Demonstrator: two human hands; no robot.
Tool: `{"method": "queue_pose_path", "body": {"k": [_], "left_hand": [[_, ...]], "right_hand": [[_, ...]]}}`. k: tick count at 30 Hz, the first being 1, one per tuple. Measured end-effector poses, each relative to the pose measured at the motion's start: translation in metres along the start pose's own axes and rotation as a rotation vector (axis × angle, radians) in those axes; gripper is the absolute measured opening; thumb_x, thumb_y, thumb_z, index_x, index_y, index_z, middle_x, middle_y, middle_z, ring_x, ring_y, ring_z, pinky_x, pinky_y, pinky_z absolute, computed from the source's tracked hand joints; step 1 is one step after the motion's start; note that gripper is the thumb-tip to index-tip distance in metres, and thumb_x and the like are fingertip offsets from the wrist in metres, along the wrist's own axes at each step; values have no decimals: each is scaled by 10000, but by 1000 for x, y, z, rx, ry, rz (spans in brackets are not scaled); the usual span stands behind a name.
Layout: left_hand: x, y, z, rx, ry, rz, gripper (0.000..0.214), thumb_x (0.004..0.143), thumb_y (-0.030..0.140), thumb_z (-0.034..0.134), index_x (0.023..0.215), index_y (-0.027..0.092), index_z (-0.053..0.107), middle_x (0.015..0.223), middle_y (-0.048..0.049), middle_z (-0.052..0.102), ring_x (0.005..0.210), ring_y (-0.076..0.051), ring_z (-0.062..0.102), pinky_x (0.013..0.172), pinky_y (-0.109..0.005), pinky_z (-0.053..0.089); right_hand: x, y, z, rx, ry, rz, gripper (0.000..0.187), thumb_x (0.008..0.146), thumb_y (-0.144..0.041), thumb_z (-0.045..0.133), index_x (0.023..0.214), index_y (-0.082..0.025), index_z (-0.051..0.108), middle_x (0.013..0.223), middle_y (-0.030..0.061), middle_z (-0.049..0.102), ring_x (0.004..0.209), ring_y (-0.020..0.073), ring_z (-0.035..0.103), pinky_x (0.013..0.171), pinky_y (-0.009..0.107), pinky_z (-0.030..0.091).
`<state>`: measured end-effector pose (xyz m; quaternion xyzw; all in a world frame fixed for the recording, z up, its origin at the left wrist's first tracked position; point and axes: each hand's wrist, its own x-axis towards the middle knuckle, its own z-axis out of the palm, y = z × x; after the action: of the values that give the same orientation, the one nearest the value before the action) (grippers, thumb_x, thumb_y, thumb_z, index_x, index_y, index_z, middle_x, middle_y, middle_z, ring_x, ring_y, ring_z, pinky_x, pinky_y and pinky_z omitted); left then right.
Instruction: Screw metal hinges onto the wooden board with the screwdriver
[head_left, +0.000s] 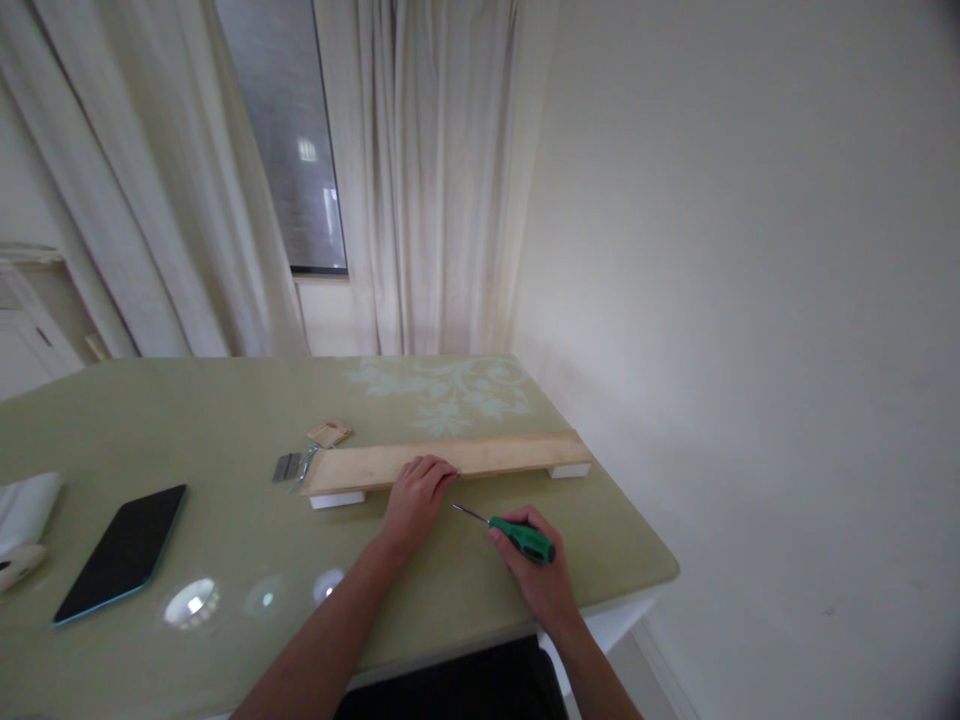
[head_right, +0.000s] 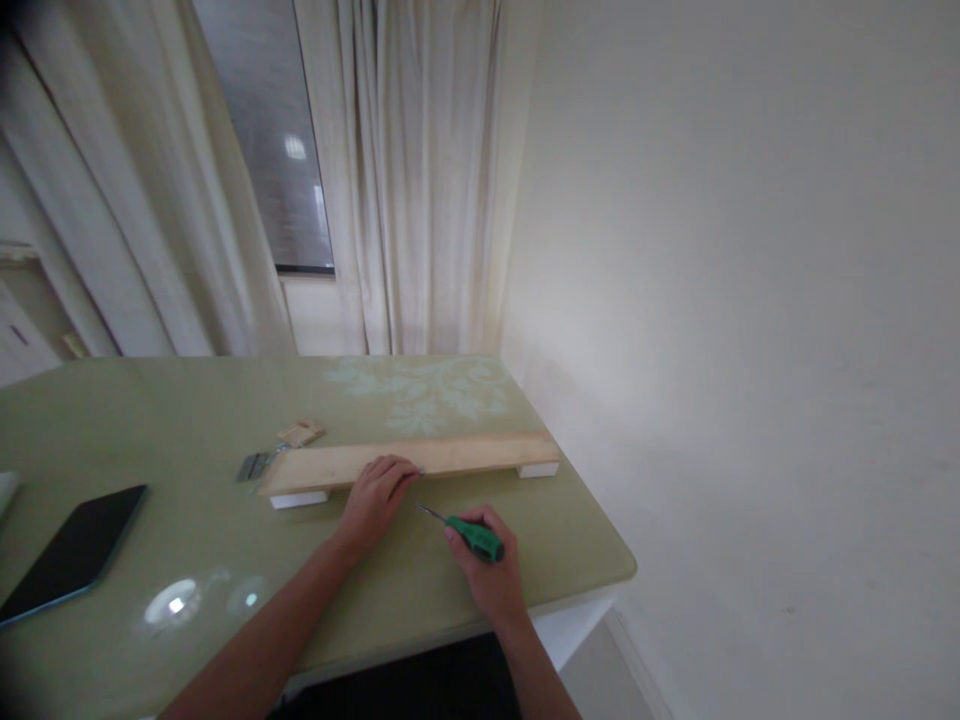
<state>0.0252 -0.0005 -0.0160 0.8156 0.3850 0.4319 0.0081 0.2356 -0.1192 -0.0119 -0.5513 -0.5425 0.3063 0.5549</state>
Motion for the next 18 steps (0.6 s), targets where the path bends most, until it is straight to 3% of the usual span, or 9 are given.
{"method": "queue_pose_path", "body": {"k": [10, 13, 16, 18], "left_hand": [[-1, 5, 0, 4, 24, 9, 230, 1057, 254, 537, 1016, 225, 762, 969, -67, 761, 928, -236, 667, 871, -374, 534], [6, 4, -10, -12, 68, -6, 266, 1068, 276, 503, 1049, 226, 764, 989, -74, 764, 959, -232, 672, 903, -373, 541], [19, -20, -39, -46, 195, -192, 277, 1047, 342, 513, 1047, 210, 757, 1054, -84, 766, 1027, -227, 694, 967, -373, 549], [26, -49, -71, 15, 221, -467, 282, 1003, 387, 539, 1079, 213, 748, 1111, -68, 774, 1028, -203, 715, 971, -334, 558]], "right_hand": [[2, 3, 0, -4, 3, 8, 336, 827, -516, 814, 843, -204, 689, 739, 5, 684, 668, 169, 596, 641, 282, 489], [1, 3, -1, 23, 8, 17, 347, 810, -525, 826, 838, -204, 697, 713, 1, 677, 627, 158, 581, 590, 269, 481], [-1, 3, -1, 95, -21, 76, 374, 820, -560, 810, 854, -208, 685, 664, -12, 656, 540, 138, 545, 501, 251, 449], [-2, 4, -2, 135, -64, 102, 385, 832, -571, 798, 878, -211, 670, 660, -16, 653, 510, 129, 529, 469, 243, 435]]}}
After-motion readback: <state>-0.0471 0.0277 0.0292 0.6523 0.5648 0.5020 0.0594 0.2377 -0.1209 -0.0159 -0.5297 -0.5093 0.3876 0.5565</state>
